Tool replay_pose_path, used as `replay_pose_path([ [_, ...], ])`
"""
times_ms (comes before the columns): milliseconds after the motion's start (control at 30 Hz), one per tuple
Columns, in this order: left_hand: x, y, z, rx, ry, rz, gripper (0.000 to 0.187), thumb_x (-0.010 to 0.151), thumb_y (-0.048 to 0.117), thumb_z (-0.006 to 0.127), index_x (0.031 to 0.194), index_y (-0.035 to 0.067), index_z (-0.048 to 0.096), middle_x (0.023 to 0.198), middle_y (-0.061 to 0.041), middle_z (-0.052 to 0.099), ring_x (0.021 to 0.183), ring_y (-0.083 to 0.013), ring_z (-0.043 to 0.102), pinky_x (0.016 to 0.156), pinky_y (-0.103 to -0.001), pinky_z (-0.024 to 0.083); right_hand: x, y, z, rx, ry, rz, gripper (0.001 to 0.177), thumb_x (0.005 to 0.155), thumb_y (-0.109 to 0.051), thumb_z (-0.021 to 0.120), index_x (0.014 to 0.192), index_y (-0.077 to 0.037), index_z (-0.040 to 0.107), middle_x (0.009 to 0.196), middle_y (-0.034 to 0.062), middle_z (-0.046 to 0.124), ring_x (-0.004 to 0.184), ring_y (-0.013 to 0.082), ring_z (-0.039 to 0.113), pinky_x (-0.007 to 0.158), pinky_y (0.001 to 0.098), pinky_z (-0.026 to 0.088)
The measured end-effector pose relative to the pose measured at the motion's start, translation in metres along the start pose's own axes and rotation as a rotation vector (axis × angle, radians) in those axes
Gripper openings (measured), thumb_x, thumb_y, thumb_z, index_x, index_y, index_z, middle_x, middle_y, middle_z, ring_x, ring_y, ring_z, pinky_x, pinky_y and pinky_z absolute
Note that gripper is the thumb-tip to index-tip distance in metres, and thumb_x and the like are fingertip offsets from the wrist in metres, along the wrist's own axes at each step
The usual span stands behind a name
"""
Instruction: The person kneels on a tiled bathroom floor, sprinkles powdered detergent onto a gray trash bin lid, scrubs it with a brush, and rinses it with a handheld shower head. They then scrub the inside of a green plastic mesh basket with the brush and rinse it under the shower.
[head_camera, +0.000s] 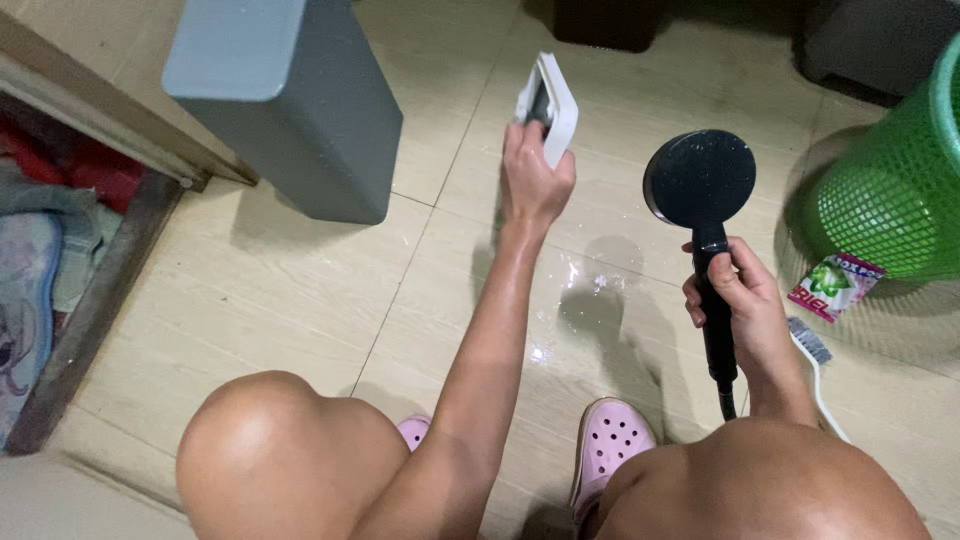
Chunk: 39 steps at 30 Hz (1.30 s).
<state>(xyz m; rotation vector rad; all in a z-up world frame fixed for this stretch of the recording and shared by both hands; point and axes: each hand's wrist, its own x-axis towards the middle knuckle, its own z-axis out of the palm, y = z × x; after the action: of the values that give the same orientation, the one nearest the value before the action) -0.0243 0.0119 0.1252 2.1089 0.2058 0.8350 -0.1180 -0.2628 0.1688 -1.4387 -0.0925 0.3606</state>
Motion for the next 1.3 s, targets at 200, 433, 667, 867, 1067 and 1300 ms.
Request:
replay_pose_path([
  [200, -0.007, 0.002, -0.014, 0.043, -0.007, 0.043, 0.030, 0.077, 0.015, 0.065, 0.103, -0.001, 0.063, 0.108, -0.024, 0.058, 0.102, -0.0456, 0.060, 0.090, -0.052, 0.051, 0.006, -0.001, -0.001, -0.056, -0.010, 0.051, 0.043, 0.105, -0.042, 0.052, 0.124, -0.004, 0.058, 0.072, 0.0062, 0.054, 0.057, 0.0135, 0.049, 0.054, 0.0273, 0.041],
  [433, 0.080, 0.007, -0.047, -0.150, 0.115, 0.020, 0.028, 0.084, 0.017, 0.066, 0.106, 0.000, 0.064, 0.094, -0.021, 0.066, 0.089, -0.0430, 0.067, 0.077, -0.049, 0.054, 0.031, -0.011, -0.001, -0.020, -0.002, 0.094, 0.041, 0.107, -0.039, 0.051, 0.126, -0.004, 0.056, 0.074, 0.0072, 0.054, 0.059, 0.0147, 0.048, 0.054, 0.0289, 0.041],
  [667, 0.278, -0.059, -0.127, -1.427, 0.275, -0.575, 0.041, 0.099, 0.017, 0.055, 0.127, -0.013, 0.055, 0.116, -0.028, 0.065, 0.102, -0.0436, 0.066, 0.090, -0.058, 0.054, 0.068, -0.023, 0.023, 0.023, 0.005, 0.141, 0.042, 0.109, -0.041, 0.046, 0.127, -0.004, 0.056, 0.074, 0.0077, 0.053, 0.059, 0.0166, 0.049, 0.055, 0.0298, 0.042],
  [867, 0.280, -0.143, -0.229, -1.630, 0.341, -0.549, 0.053, 0.101, 0.025, 0.043, 0.144, -0.006, 0.044, 0.144, -0.026, 0.053, 0.131, -0.0421, 0.053, 0.113, -0.057, 0.040, 0.084, -0.020, 0.046, 0.010, -0.014, 0.198, 0.043, 0.110, -0.041, 0.044, 0.128, -0.004, 0.056, 0.075, 0.0080, 0.052, 0.059, 0.0175, 0.048, 0.055, 0.0304, 0.040],
  [1067, 0.236, -0.197, -0.252, -1.701, 0.647, -0.486, 0.053, 0.100, 0.024, 0.041, 0.147, -0.002, 0.044, 0.148, -0.021, 0.051, 0.133, -0.0399, 0.051, 0.113, -0.055, 0.037, 0.090, -0.015, 0.071, -0.027, -0.032, 0.266, 0.042, 0.110, -0.042, 0.042, 0.127, -0.006, 0.057, 0.074, 0.0067, 0.052, 0.059, 0.0173, 0.047, 0.053, 0.0313, 0.040],
  [1300, 0.212, -0.198, -0.269, -1.428, 0.801, -0.725, 0.056, 0.090, 0.010, 0.056, 0.143, -0.004, 0.046, 0.141, -0.023, 0.058, 0.127, -0.0384, 0.059, 0.108, -0.052, 0.048, 0.093, -0.010, 0.091, -0.064, -0.023, 0.315, 0.044, 0.110, -0.044, 0.043, 0.127, -0.006, 0.057, 0.074, 0.0060, 0.051, 0.059, 0.0170, 0.047, 0.054, 0.0312, 0.039],
])
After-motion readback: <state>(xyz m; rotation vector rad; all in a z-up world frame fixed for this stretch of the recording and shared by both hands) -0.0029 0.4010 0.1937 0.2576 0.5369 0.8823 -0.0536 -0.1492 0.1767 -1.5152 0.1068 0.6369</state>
